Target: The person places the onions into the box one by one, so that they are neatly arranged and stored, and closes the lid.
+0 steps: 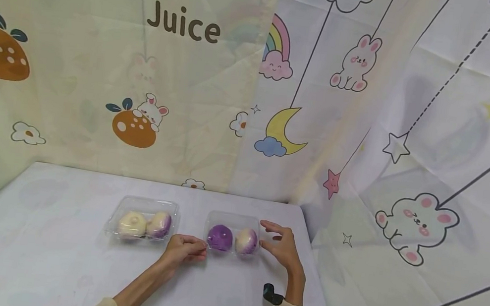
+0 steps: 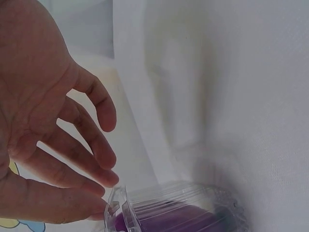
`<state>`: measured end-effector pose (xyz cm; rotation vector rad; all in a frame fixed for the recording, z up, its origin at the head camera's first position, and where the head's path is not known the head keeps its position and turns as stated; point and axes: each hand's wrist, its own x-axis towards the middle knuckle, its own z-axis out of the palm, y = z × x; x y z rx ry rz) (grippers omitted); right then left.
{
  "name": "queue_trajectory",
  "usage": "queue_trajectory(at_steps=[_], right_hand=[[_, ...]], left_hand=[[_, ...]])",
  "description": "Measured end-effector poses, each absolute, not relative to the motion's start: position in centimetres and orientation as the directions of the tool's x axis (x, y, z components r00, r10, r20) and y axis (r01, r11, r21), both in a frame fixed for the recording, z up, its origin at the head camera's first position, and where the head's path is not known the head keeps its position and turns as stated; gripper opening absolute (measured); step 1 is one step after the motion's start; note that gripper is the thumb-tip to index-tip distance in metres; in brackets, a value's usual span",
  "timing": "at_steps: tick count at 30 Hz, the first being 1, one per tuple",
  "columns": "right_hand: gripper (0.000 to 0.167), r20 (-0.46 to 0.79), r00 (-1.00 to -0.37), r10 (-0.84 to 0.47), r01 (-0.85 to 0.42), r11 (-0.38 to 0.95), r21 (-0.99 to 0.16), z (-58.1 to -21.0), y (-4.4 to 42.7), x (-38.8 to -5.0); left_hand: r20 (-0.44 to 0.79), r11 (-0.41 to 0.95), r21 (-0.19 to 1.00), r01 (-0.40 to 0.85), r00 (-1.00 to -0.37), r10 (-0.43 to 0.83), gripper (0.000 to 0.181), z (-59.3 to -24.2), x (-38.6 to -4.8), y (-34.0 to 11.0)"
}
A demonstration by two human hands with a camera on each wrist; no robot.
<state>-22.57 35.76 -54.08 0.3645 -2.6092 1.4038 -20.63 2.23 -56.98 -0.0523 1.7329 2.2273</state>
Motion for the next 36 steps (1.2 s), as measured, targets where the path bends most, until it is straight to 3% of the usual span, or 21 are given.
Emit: queue_trajectory(at_steps=[8,13,26,36], right_hand=[[0.054,0.224,-0.970,-0.094,-0.237,0.571,-0.786,-53.9,35.5,-22.3],[0.054,0.144,-0.986,-0.083,-0.165,0.609,-0.776,-53.7,35.4,-21.7],[0.036,-0.149,-0.941,-0.305,-0.043,0.543,-0.839,-53.0,36.0,-19.6],[0.037,-0.147,-0.948,-0.282,-0.002,0.466,-0.885,-53.7,35.4,-18.4]], left_hand=[[-0.213,-0.219,0.940,-0.261,-0.952,0.218,0.025,-57.0,-20.8,2.4],[-0.216,-0.216,0.941,-0.261,-0.953,0.211,0.024,-56.8,-20.8,2.5],[-0.185,-0.244,0.942,-0.231,-0.963,0.195,0.019,-57.1,-20.5,2.6],[-0.192,-0.251,0.938,-0.239,-0.962,0.196,0.018,-57.7,-20.8,2.7]])
